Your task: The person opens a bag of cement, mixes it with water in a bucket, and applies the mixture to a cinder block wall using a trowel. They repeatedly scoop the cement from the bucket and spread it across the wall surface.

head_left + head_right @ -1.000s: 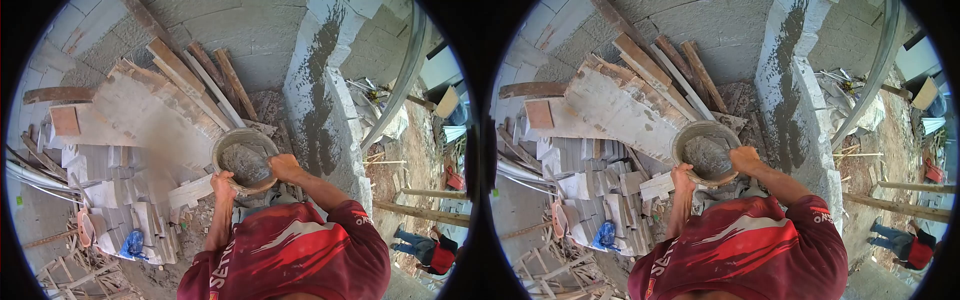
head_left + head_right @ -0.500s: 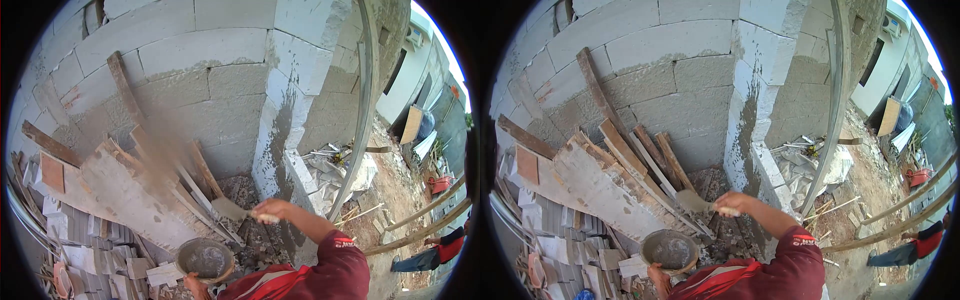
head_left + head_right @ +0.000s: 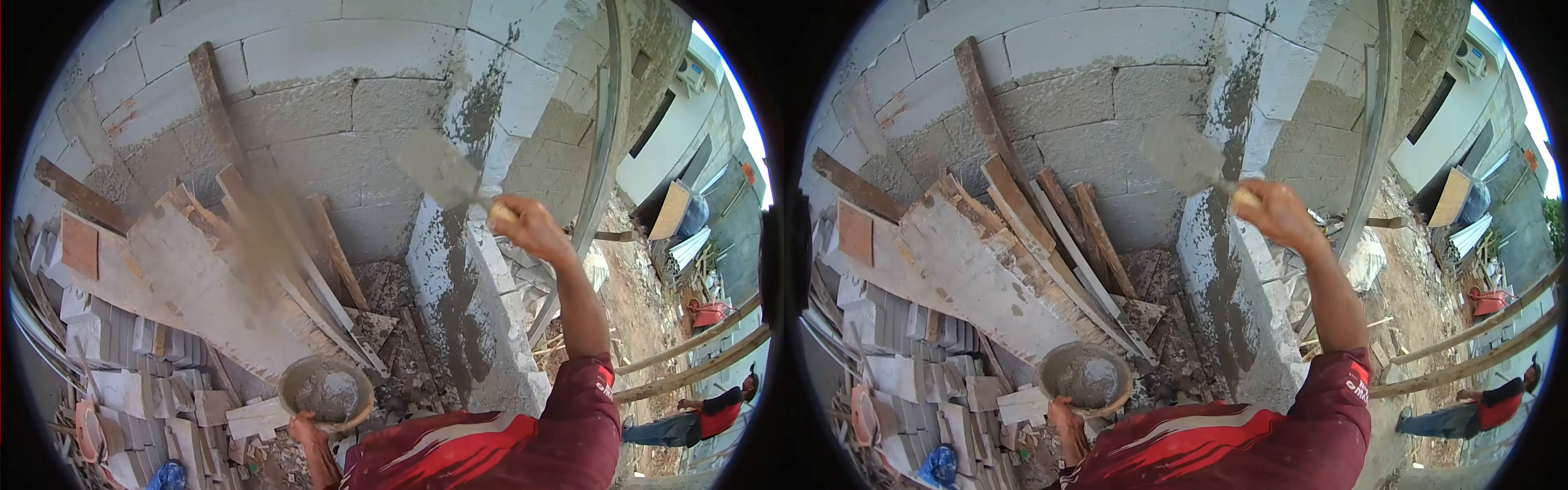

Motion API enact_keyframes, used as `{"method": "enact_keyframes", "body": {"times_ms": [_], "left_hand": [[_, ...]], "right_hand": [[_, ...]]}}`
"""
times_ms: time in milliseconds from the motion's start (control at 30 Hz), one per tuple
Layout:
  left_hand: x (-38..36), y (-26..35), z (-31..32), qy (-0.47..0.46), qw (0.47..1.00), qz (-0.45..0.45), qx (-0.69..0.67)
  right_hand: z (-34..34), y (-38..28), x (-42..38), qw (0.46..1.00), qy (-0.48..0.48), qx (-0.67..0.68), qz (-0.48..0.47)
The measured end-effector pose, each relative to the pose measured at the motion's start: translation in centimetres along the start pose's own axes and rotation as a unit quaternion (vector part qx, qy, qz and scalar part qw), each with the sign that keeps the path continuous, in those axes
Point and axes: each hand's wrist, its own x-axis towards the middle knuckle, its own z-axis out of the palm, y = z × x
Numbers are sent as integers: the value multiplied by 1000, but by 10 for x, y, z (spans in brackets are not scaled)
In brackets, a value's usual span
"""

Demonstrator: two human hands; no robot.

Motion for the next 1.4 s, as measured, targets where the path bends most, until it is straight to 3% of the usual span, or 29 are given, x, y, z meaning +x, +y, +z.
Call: {"method": "enact_keyframes", "body": {"times_ms": [33,67,100,133,200,233,300,400,467,533,600,633,667,700,733,767,833,900,1000,1033,1100,1133,1167,1267,1367,1400], "left_hand": [[-15,16,9,-62,994,24,87],[-58,54,42,-56,998,-24,15],[-43,43,41,-88,994,-51,-26],[-57,55,53,-94,994,-46,6],[-47,51,54,-96,992,-48,71],[-65,68,66,-141,988,-57,39],[-79,80,78,-189,978,-76,37],[-69,74,82,-212,974,-76,29],[-61,74,77,-203,976,-67,34],[-46,73,58,-182,980,-59,46],[-61,89,48,-190,979,-71,6],[-61,89,42,-172,982,-73,4],[-58,89,31,-155,985,-74,1],[-38,76,11,-136,988,-72,9],[-50,82,11,-121,990,-73,-19],[-41,75,-3,-78,995,-57,2],[-37,72,-23,-94,993,-68,-22],[-31,66,-44,28,999,-24,22],[-58,80,-44,42,999,-25,-11],[-60,79,-53,65,998,-13,-17],[-60,78,-65,93,995,4,-26],[-58,75,-70,92,995,3,-28],[-61,73,-76,94,995,0,-28],[-78,76,-65,139,984,45,100],[-78,69,-44,139,988,6,61],[-46,45,-62,89,996,-10,27]], "right_hand": [[39,6,-17,996,-36,-61,-62],[72,-2,-39,989,-76,-92,-83],[104,-13,-56,980,-118,-117,-108],[134,-21,-69,978,-149,-94,-111],[189,-38,-100,939,-246,-202,-129],[213,-44,-113,938,-261,-185,-130],[256,-54,-131,933,-197,-254,-163],[313,-66,-153,942,-242,-202,-115],[315,-64,-156,947,-268,-160,-75],[299,-61,-153,914,-404,-17,14],[312,-44,-174,924,-377,59,-15],[324,-36,-182,867,-446,202,94],[331,-30,-188,776,-494,341,193],[327,-35,-191,733,-491,398,252],[324,-38,-191,683,-486,453,302],[327,-33,-191,695,-473,454,294],[342,-12,-175,609,-502,511,342],[336,18,-135,621,-484,506,353],[318,103,-24,621,-444,502,407],[307,135,23,672,-358,485,430],[235,146,97,789,-84,493,357],[186,140,122,805,-20,504,313],[131,115,126,804,34,536,257],[58,75,120,907,151,371,131],[54,44,61,941,135,296,88],[66,35,38,951,81,283,91]]}}
